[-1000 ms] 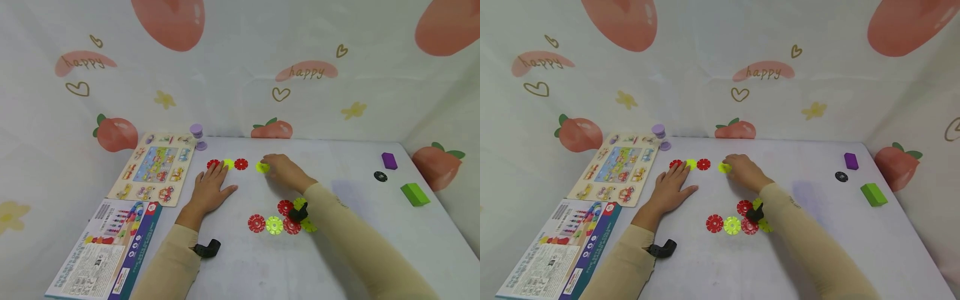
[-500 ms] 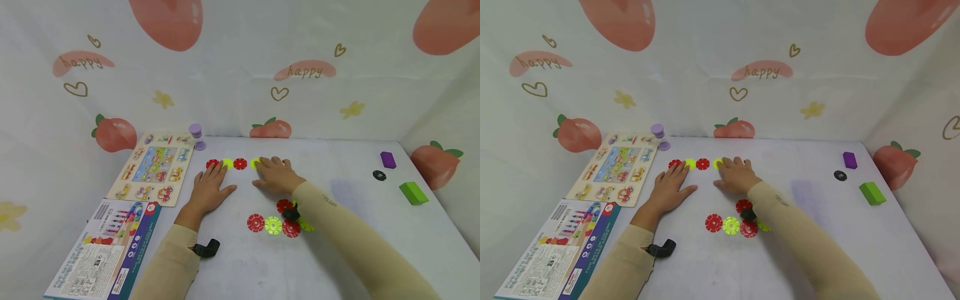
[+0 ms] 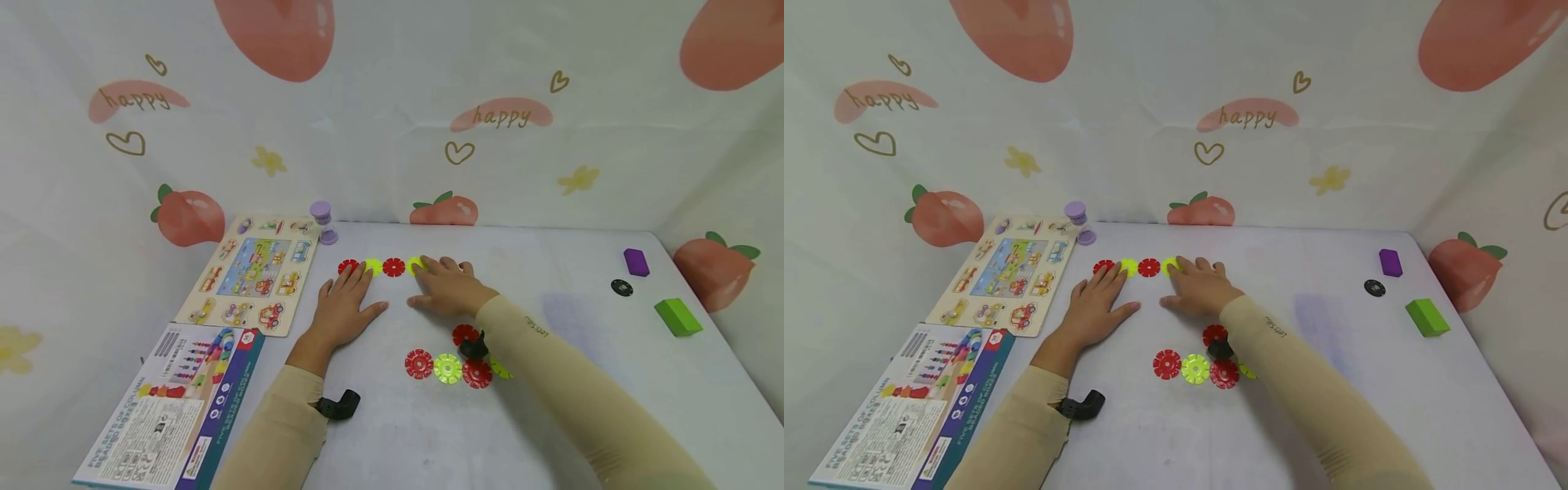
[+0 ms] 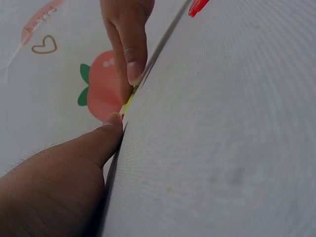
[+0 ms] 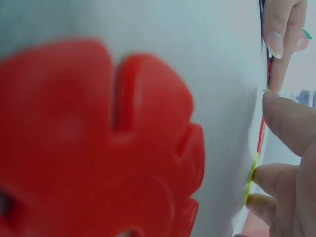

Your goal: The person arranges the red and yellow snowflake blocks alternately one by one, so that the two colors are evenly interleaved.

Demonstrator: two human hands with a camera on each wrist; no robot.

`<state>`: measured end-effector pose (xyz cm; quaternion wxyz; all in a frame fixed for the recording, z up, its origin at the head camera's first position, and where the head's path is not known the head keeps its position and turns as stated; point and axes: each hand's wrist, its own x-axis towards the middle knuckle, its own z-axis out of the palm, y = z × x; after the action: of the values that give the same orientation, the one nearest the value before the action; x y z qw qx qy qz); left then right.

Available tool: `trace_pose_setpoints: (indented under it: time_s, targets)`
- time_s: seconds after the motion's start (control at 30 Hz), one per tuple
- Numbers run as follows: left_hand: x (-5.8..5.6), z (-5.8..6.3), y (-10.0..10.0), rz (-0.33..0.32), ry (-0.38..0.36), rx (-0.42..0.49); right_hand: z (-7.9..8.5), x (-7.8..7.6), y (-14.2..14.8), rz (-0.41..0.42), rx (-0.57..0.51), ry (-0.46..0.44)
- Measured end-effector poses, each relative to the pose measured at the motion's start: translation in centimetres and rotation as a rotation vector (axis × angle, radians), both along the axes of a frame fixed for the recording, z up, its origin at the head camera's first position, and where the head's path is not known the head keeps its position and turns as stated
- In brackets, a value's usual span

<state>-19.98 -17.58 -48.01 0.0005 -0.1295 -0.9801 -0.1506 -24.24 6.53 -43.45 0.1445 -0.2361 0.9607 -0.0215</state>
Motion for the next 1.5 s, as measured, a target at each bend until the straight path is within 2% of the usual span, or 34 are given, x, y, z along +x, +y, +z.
trace_pose_setpoints:
  time_s: [0.5, 0.6, 0.67, 0.73, 0.87, 1.0, 1.13, 1.2, 1.27, 1.37, 1.5]
  targets:
    - [0.1, 0.0, 0.1, 0.003, -0.006, -0.005, -0.3, -0.2, 0.0, -0.009, -0.017, -0.024]
    - [0.2, -0.1, 0.2, 0.007, -0.009, -0.007, 0.1, -0.3, 0.2, -0.014, -0.07, -0.016]
    - [0.2, -0.2, 0.2, 0.008, -0.009, -0.009, 0.6, -0.2, 0.6, -0.026, -0.164, -0.012]
    - [0.2, -0.3, 0.2, 0.012, -0.01, -0.009, 1.5, 0.0, 1.2, -0.043, -0.309, -0.034]
    - [0.2, -0.4, 0.2, 0.018, -0.014, -0.018, 3.3, 1.0, 3.2, -0.072, -0.642, -0.158]
    - [0.2, -0.4, 0.1, 0.015, -0.017, -0.011, 4.6, 2.8, 5.6, -0.017, -0.965, -0.265]
    - [0.1, -0.3, 0.1, 0.005, -0.008, -0.007, 4.2, 4.6, 8.0, 0.072, -1.215, -0.338]
    - [0.1, -0.3, 0.1, 0.002, -0.006, -0.006, 3.4, 5.4, 9.0, 0.074, -1.281, -0.368]
    - [0.1, -0.1, 0.1, -0.001, -0.001, -0.005, 2.1, 5.8, 9.8, 0.047, -1.297, -0.379]
    - [0.2, 0.0, 0.2, 0.003, 0.001, -0.01, 0.5, 6.5, 10.6, -0.023, -1.271, -0.384]
    - [0.1, 0.0, 0.2, 0.007, 0.005, -0.011, -1.3, 6.8, 11.2, -0.098, -1.167, -0.392]
